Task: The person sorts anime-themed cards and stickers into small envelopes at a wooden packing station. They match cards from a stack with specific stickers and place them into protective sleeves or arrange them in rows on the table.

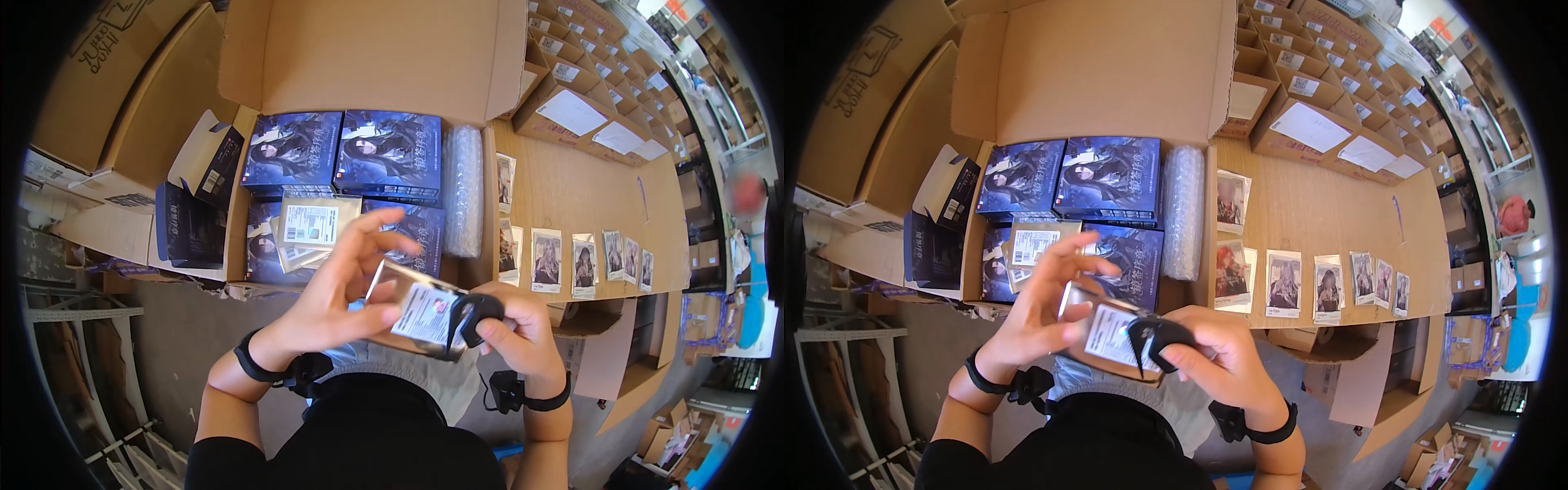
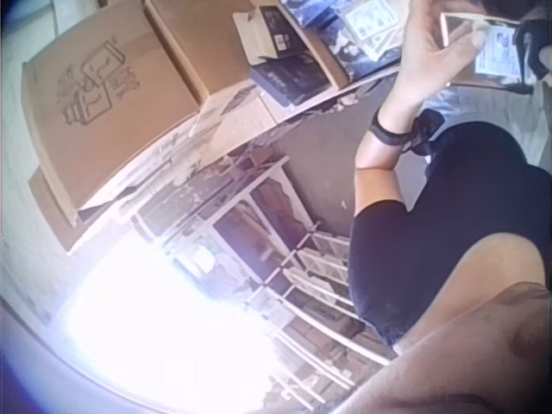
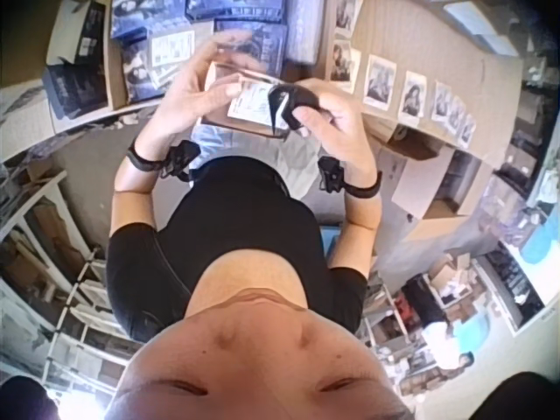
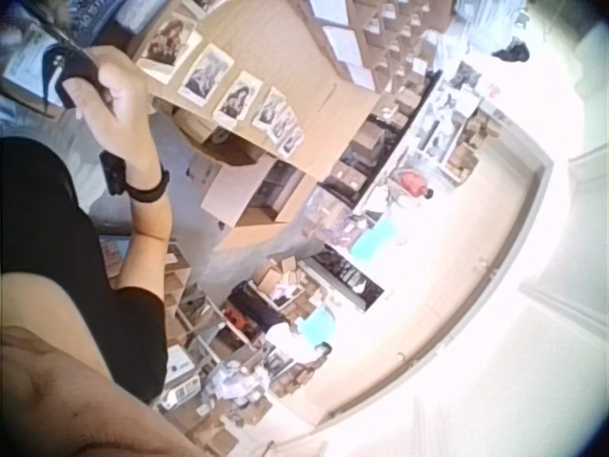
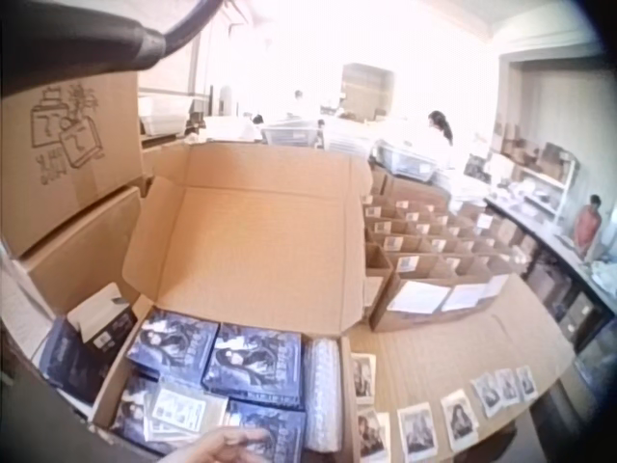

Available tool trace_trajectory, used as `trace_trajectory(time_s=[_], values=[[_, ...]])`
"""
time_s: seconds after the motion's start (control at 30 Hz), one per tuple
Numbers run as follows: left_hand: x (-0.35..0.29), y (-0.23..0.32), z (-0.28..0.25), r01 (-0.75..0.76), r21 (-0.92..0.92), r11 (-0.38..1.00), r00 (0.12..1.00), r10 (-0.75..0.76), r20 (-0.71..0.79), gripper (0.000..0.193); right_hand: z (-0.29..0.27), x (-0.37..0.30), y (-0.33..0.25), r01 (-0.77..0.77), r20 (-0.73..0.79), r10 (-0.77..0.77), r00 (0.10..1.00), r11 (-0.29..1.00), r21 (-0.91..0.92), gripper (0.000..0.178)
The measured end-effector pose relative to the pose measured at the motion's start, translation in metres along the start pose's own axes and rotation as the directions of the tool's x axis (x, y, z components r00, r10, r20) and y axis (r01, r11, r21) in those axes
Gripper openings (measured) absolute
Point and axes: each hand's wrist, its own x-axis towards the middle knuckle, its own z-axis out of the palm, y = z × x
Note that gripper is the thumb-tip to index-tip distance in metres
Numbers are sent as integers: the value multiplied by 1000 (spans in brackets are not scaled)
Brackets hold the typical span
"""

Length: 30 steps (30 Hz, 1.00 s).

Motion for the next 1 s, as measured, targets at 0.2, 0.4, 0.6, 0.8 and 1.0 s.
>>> trace_trajectory(time_s=[0.2, 0.4, 0.6, 0.8, 1.0], values=[[-1, -10, -3, 73, 151, 986, 997, -76, 15, 19, -2, -5, -6, 93, -300, -37, 953, 980, 176, 26], [2, -6, -4, -61, 228, 972, 997, 50, 52, 17, -6, -5, -10, 225, -405, -177, 897, 972, 74, 23], [2, -1, -3, -61, 282, 957, 996, 38, 85, 16, 0, -3, -13, 232, -373, -185, 909, 969, 86, 21], [1, -1, -5, -67, 296, 953, 995, 42, 90, 17, -3, -3, -13, 217, -356, -184, 916, 975, 55, 21], [1, 0, -5, -111, 328, 938, 990, 77, 116, 18, -4, -4, -10, 188, -334, -168, 927, 982, 29, 17]])
